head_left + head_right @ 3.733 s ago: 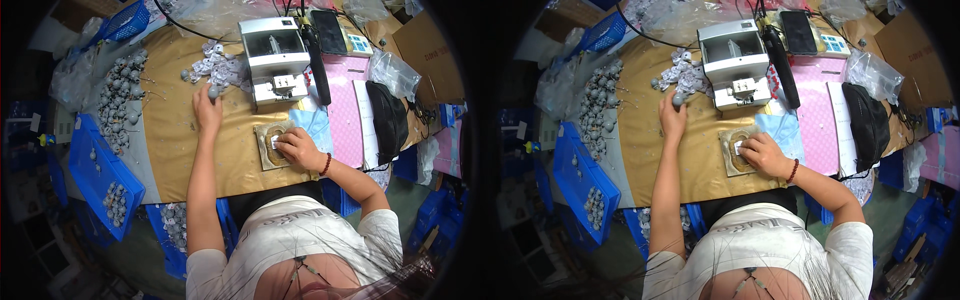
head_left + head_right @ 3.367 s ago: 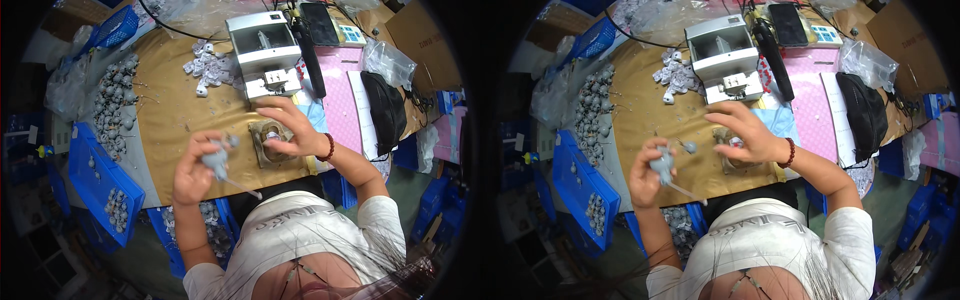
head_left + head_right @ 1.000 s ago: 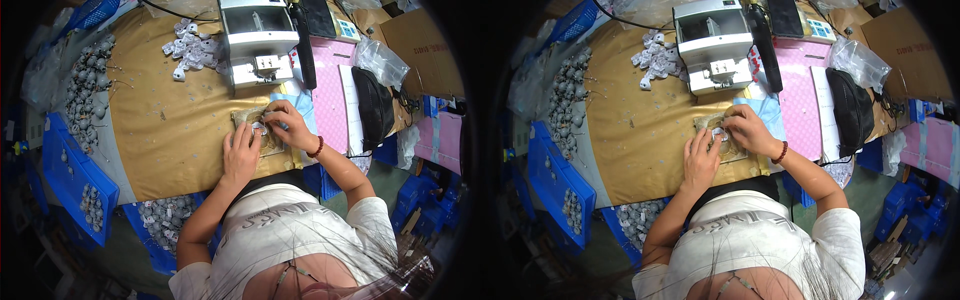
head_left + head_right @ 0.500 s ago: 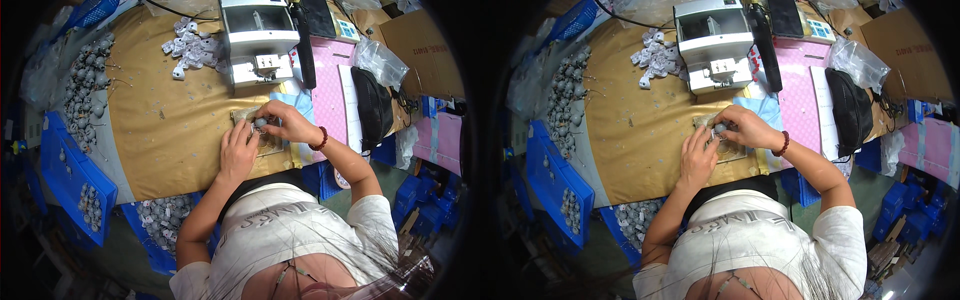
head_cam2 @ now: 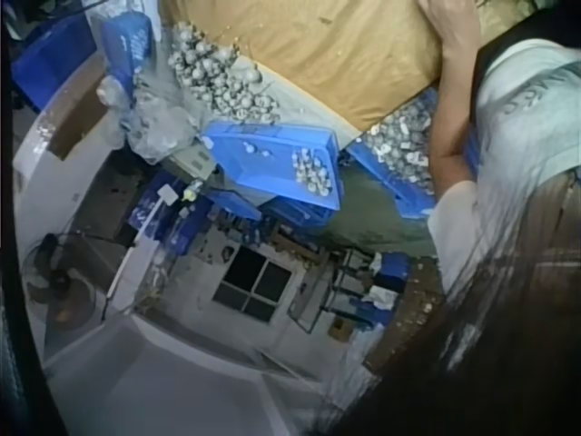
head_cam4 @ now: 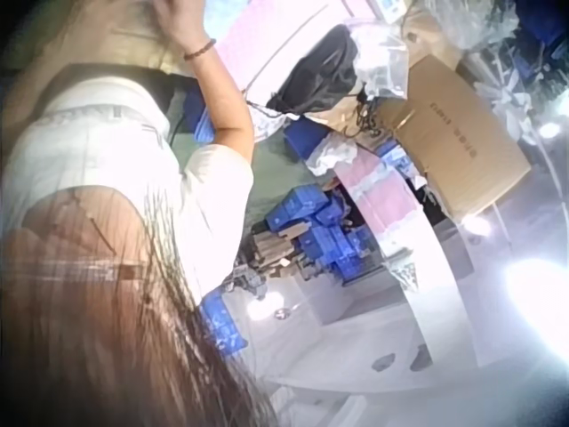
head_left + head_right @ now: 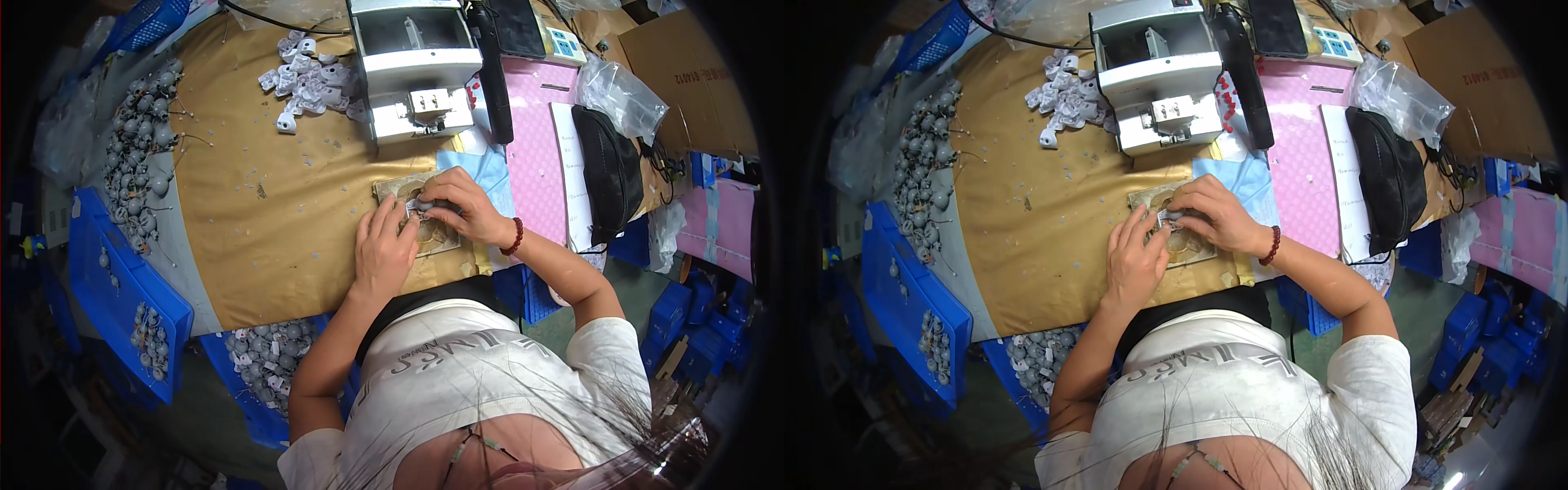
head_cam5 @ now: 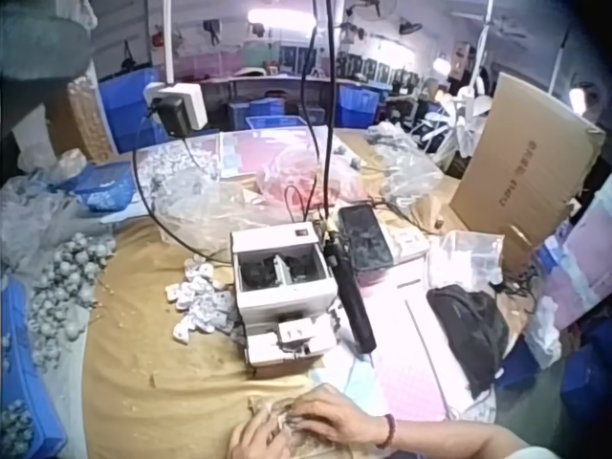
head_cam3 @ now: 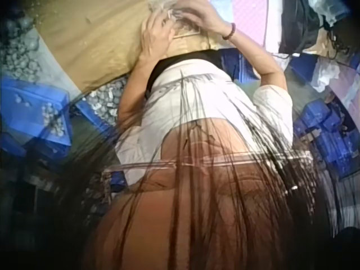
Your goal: Assembling small plastic components on a jig using a handheld electric power tool.
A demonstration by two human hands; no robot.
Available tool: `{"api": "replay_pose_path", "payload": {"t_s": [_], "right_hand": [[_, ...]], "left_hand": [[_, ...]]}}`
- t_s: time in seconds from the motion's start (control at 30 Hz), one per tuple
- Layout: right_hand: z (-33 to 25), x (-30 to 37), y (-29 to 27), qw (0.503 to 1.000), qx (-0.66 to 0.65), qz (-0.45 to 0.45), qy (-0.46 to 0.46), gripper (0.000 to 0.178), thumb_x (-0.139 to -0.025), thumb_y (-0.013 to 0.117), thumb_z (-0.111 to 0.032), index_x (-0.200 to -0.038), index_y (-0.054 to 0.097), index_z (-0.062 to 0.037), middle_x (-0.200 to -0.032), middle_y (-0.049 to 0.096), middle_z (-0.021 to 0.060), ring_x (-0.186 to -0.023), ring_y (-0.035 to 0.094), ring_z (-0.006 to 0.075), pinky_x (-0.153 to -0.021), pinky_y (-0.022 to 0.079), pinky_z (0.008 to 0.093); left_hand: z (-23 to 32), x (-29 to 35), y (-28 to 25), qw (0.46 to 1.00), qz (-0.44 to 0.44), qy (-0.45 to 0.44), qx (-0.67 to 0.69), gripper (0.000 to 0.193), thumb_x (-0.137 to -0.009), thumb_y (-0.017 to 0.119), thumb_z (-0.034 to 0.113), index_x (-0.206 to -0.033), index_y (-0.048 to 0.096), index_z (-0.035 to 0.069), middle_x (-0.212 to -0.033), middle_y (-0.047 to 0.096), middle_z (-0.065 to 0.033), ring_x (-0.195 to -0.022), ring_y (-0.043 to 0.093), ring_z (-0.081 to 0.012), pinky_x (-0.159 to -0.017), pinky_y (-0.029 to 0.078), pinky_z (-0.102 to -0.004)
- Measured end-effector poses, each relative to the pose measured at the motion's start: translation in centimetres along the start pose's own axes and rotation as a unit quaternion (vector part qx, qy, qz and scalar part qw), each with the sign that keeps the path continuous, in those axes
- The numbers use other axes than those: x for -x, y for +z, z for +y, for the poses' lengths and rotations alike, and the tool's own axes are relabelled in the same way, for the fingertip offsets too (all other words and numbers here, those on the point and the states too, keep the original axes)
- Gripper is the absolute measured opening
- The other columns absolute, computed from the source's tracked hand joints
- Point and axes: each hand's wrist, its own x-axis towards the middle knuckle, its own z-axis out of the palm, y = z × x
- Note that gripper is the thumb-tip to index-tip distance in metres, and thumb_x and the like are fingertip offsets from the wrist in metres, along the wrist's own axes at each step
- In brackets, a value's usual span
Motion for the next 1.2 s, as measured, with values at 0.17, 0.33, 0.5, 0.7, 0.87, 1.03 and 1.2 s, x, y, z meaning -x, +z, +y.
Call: {"api": "replay_pose_path", "payload": {"t_s": [0.17,0.33,0.5,0.7,0.87,1.03,1.2], "right_hand": [[-0.9,-0.9,0.2,0.997,0.062,-0.014,0.049,0.034,-0.081,0.077,-0.007,-0.113,0.066,-0.0084,-0.115,0.059,0.0105,-0.109,0.051,0.0317,-0.096,0.042,0.0408],[-1.8,-2.0,-0.4,0.993,0.095,-0.021,0.06,0.045,-0.079,0.078,-0.008,-0.121,0.062,-0.0086,-0.118,0.057,0.0132,-0.111,0.051,0.035,-0.098,0.043,0.0429],[-0.6,-2.2,-1.9,0.975,0.162,0.153,-0.022,0.052,-0.078,0.077,-0.008,-0.127,0.06,-0.0081,-0.124,0.056,0.0166,-0.116,0.05,0.0361,-0.1,0.04,0.0443],[7.5,-5.1,-8.6,0.939,0.083,0.271,0.196,0.06,-0.086,0.077,-0.018,-0.137,0.051,-0.0008,-0.111,0.067,0.018,-0.1,0.065,0.0295,-0.087,0.051,0.0383],[6.9,-5.5,-9.4,0.933,0.017,0.333,0.135,0.056,-0.083,0.082,-0.012,-0.13,0.055,-0.0007,-0.101,0.07,0.0093,-0.09,0.067,0.0145,-0.078,0.053,0.0281],[-3.8,-9.0,-9.9,0.932,-0.187,0.306,-0.049,0.065,-0.084,0.071,0.008,-0.14,0.037,0.0007,-0.095,0.064,0.0083,-0.08,0.065,0.0153,-0.071,0.054,0.0297],[-5.5,-13.0,-7.6,0.912,-0.266,0.3,-0.089,0.055,-0.083,0.077,0.004,-0.131,0.049,0.0013,-0.082,0.066,0.0006,-0.069,0.061,0.0068,-0.062,0.049,0.0212]], "left_hand": [[-0.1,0.0,0.0,1.0,-0.005,-0.005,0.0,0.026,-0.08,0.071,0.008,-0.106,0.069,0.005,-0.121,0.063,-0.015,-0.13,0.052,-0.0327,-0.103,0.042,-0.049],[0.8,-1.9,-0.3,0.996,0.018,-0.084,0.03,0.033,-0.081,0.072,0.01,-0.113,0.065,0.007,-0.113,0.063,-0.0145,-0.124,0.055,-0.0349,-0.099,0.044,-0.0463],[0.9,-2.7,0.0,0.997,-0.007,-0.08,-0.002,0.038,-0.08,0.074,0.013,-0.115,0.062,0.007,-0.109,0.062,-0.0137,-0.119,0.056,-0.034,-0.097,0.044,-0.046],[1.0,-2.6,0.4,0.997,0.006,-0.074,-0.003,0.036,-0.079,0.074,0.013,-0.113,0.063,0.006,-0.108,0.062,-0.0135,-0.119,0.057,-0.033,-0.097,0.043,-0.0456],[0.8,-2.6,0.5,0.998,0.019,-0.063,-0.002,0.035,-0.079,0.073,0.012,-0.112,0.064,0.006,-0.107,0.063,-0.0125,-0.118,0.057,-0.0312,-0.097,0.043,-0.0448],[0.9,-2.4,0.1,0.997,0.021,-0.071,-0.001,0.034,-0.08,0.073,0.012,-0.111,0.063,0.004,-0.11,0.063,-0.015,-0.116,0.058,-0.0324,-0.098,0.043,-0.0449],[1.0,-2.5,0.7,0.997,0.051,-0.053,-0.022,0.033,-0.078,0.071,0.012,-0.11,0.065,0.006,-0.101,0.064,-0.0088,-0.11,0.06,-0.0253,-0.097,0.042,-0.0414]]}}
